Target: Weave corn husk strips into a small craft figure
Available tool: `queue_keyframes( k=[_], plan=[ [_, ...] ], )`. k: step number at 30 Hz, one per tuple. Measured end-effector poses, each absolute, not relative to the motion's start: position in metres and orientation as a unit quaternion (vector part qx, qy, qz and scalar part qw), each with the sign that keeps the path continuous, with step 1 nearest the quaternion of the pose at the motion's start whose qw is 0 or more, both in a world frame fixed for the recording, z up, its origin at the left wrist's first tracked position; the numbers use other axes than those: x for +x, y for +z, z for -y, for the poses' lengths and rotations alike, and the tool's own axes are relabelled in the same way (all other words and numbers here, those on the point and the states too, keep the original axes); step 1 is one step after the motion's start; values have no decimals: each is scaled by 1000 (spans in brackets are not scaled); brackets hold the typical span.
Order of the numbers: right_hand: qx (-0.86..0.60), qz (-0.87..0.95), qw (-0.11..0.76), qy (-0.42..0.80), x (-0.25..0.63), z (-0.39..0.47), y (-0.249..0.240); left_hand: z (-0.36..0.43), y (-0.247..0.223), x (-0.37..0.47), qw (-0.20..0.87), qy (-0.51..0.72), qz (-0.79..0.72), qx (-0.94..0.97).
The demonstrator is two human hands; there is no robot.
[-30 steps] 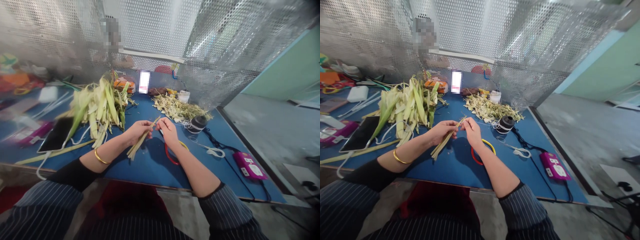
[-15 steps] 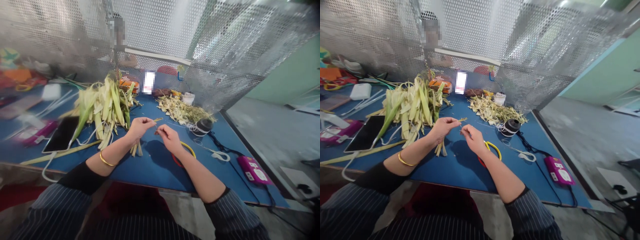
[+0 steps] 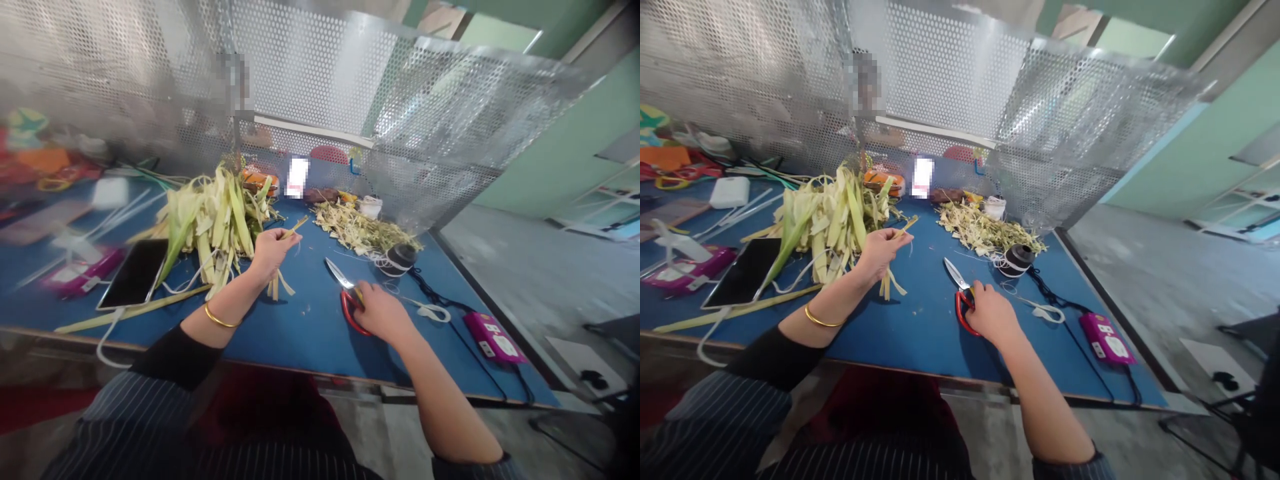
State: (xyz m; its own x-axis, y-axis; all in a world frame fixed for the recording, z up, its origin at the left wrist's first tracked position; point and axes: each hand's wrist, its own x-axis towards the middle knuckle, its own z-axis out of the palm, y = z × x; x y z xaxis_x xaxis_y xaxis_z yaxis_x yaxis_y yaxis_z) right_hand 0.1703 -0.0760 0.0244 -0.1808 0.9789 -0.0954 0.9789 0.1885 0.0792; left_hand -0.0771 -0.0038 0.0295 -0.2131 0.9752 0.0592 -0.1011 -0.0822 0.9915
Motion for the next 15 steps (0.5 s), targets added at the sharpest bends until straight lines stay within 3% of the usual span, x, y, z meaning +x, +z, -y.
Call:
queue_keyframes(
  k=[4,6,10,12,15],
  plan=[
    [669,-741,-1,-60,177,67,9,0,24,-80,399,615,-501,460],
    [677,-718,-91,-134,181,65,4,-1,23,-82,386,622,-498,465],
    [564,-601,-351,-443,175,82,7,-2,22,-82,380,622,-495,473],
    [442,-519,-392,-618,163,96,15,-1,22,-81,367,621,-497,482],
    [297,-443,-406,-742,139,111,30,1,22,-79,351,623,-498,490]
  ],
)
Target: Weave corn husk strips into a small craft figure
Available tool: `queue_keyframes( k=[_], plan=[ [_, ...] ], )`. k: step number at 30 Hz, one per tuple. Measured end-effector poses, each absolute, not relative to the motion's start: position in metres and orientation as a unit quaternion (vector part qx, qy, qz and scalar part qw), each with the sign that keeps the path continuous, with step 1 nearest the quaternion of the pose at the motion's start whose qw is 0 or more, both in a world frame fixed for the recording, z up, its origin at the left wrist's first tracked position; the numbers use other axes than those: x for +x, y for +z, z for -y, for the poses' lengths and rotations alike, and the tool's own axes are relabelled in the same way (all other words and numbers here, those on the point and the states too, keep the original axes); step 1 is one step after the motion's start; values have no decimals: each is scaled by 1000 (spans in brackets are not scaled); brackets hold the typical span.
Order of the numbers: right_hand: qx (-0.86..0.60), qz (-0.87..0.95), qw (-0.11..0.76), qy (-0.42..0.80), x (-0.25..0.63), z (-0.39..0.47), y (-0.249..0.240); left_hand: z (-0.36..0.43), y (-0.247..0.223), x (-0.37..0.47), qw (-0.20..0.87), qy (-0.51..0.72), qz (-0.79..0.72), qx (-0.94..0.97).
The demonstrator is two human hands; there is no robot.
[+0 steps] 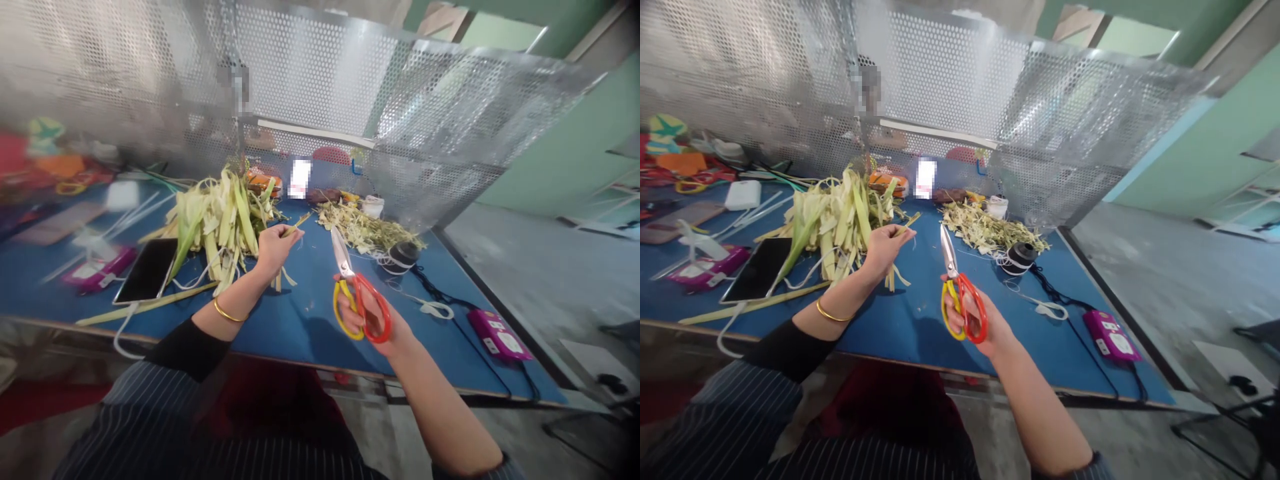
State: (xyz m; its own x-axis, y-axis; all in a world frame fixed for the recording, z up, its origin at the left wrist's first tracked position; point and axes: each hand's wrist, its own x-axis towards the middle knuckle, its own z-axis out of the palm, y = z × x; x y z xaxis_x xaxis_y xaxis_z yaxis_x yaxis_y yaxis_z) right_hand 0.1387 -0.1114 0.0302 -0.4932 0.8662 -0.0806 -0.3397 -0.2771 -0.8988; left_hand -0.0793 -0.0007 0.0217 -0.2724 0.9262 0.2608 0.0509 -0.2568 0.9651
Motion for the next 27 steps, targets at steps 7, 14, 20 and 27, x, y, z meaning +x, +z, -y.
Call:
queue_keyframes(
  k=[7,14,20,27],
  plan=[
    [-210,368,345,838,102,113,45,5,26,-79,350,635,-489,484],
    [-211,331,330,858,94,108,48,8,27,-79,313,635,-494,505],
    [-221,329,334,855,88,105,54,8,25,-79,305,643,-483,510],
    [-227,321,343,853,82,101,56,12,28,-77,286,632,-497,521]
  ],
)
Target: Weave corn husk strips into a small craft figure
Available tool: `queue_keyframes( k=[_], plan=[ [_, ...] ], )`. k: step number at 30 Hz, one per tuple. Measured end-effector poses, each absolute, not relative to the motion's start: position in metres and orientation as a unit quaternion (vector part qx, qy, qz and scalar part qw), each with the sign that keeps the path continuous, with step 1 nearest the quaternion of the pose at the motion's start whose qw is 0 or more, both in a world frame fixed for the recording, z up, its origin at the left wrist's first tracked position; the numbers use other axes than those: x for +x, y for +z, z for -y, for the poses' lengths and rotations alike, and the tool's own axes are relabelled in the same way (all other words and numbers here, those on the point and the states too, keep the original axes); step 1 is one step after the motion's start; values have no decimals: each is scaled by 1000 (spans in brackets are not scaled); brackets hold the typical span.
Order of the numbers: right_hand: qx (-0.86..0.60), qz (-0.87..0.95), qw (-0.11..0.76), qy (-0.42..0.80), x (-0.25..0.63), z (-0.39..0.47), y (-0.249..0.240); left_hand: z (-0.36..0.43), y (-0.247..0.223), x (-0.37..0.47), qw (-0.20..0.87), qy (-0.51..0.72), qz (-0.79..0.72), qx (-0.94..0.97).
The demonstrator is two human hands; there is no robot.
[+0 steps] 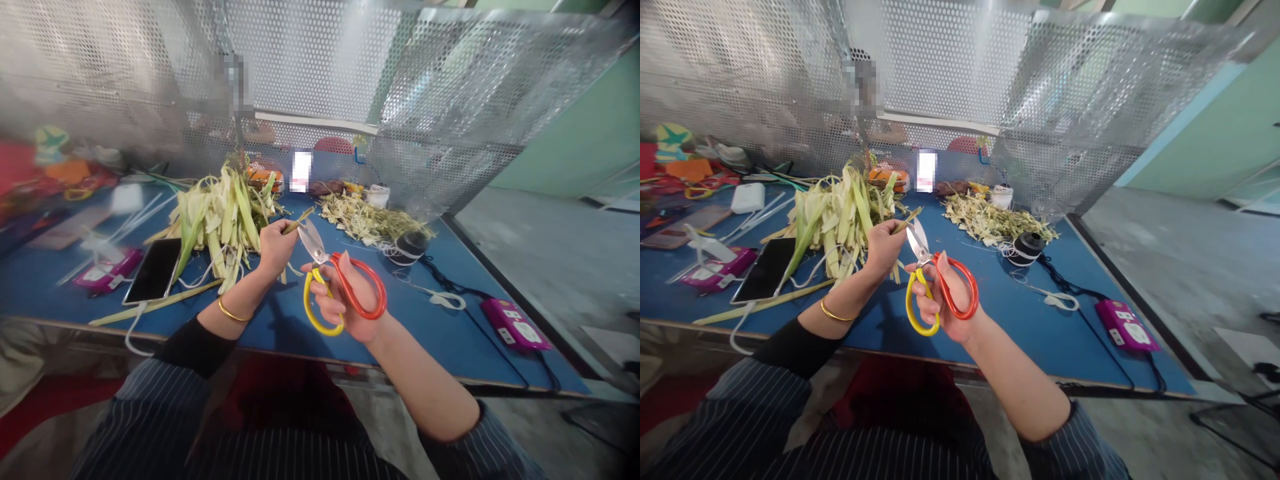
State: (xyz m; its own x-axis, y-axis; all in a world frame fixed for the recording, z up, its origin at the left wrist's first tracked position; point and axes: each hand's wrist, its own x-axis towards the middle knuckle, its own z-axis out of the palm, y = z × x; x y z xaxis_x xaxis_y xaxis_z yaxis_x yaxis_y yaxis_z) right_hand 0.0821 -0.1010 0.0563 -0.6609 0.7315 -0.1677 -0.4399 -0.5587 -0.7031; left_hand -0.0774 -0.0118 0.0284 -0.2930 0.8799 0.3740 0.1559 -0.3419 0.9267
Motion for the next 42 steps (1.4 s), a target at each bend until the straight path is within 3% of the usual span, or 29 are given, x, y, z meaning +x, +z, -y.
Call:
queue_keyframes(
  k=[14,17,19,21,24,26,28,30,32,35,39,42],
  plan=[
    [-277,326,375,823,79,105,61,6,25,-79,332,651,-469,496],
    [-349,425,413,726,93,101,53,6,31,-79,387,661,-469,440],
    [-436,518,431,597,109,92,43,8,37,-80,448,651,-469,394],
    [-548,612,363,439,127,81,30,10,42,-81,531,627,-447,354],
    [-645,735,161,129,148,70,16,14,46,-81,639,579,-400,312],
    [-640,767,43,21,154,68,15,16,45,-78,670,555,-389,302],
    [-622,782,-22,-21,152,68,22,17,43,-76,680,546,-387,301],
    [-608,793,-8,-29,144,64,33,17,39,-73,682,544,-384,303],
    [-586,804,102,23,132,54,43,17,35,-70,683,543,-383,305],
    [-534,749,295,259,109,34,47,18,30,-68,690,529,-380,316],
    [-464,673,339,466,88,6,39,18,28,-67,695,518,-381,321],
    [-482,701,322,415,97,-19,40,18,30,-68,691,532,-391,294]
  ],
)
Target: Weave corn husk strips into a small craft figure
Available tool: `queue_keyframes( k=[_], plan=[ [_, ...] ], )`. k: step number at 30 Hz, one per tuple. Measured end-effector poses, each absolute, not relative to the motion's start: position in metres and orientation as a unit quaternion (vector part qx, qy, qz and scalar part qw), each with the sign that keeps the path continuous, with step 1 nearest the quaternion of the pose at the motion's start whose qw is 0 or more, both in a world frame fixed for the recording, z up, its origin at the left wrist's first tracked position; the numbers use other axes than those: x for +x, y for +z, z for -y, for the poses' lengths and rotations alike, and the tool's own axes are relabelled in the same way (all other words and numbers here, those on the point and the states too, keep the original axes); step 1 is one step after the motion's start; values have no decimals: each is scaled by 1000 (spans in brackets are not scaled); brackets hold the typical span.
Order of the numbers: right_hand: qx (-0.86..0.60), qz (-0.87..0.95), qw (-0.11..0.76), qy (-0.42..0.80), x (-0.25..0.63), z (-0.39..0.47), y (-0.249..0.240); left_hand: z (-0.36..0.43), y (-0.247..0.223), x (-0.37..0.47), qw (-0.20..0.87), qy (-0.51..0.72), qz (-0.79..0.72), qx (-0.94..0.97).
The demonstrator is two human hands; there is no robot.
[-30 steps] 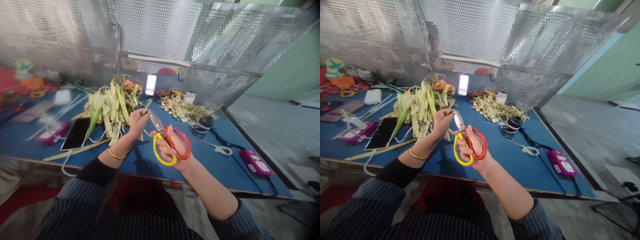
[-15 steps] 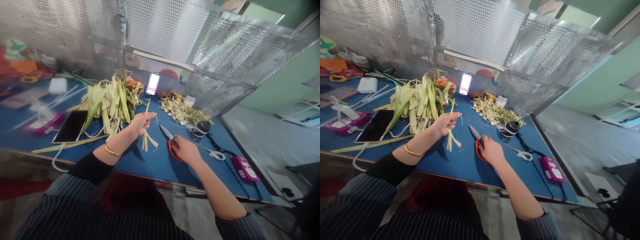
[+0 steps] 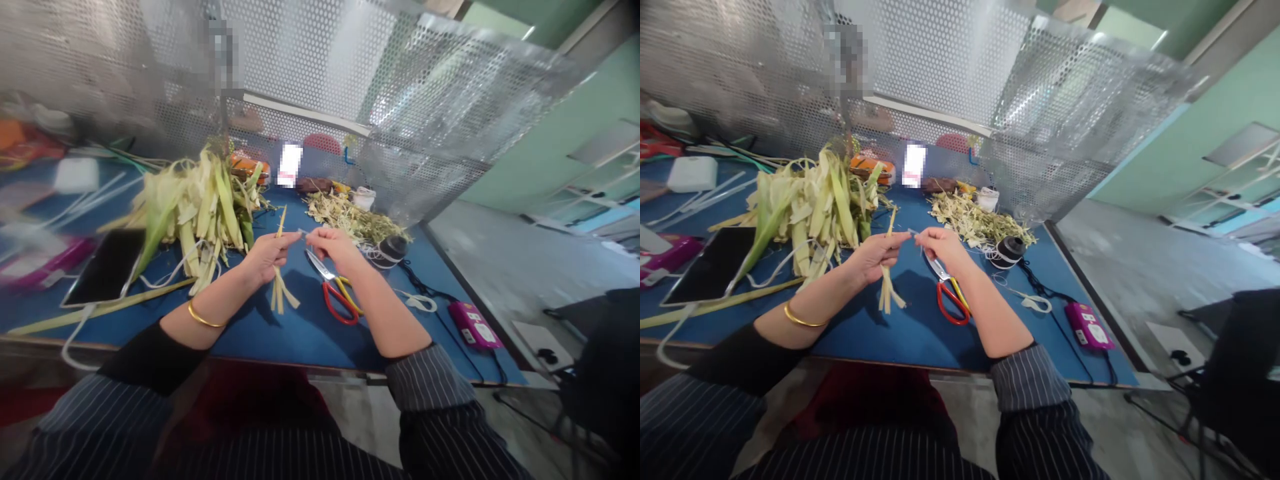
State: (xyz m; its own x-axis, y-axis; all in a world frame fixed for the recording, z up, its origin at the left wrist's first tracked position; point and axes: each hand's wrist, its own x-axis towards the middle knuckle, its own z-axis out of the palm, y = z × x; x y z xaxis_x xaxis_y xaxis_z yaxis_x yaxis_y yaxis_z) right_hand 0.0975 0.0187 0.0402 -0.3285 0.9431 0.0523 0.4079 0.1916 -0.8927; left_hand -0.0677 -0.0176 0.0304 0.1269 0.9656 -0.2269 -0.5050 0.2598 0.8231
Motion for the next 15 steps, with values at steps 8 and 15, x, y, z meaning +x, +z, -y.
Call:
queue_keyframes(
  k=[8,15],
  plan=[
    [-687,674,214,-167,166,-45,42,21,30,-62,766,474,-366,233],
    [-372,861,260,-231,128,7,27,28,33,-57,763,538,-312,174]
  ],
)
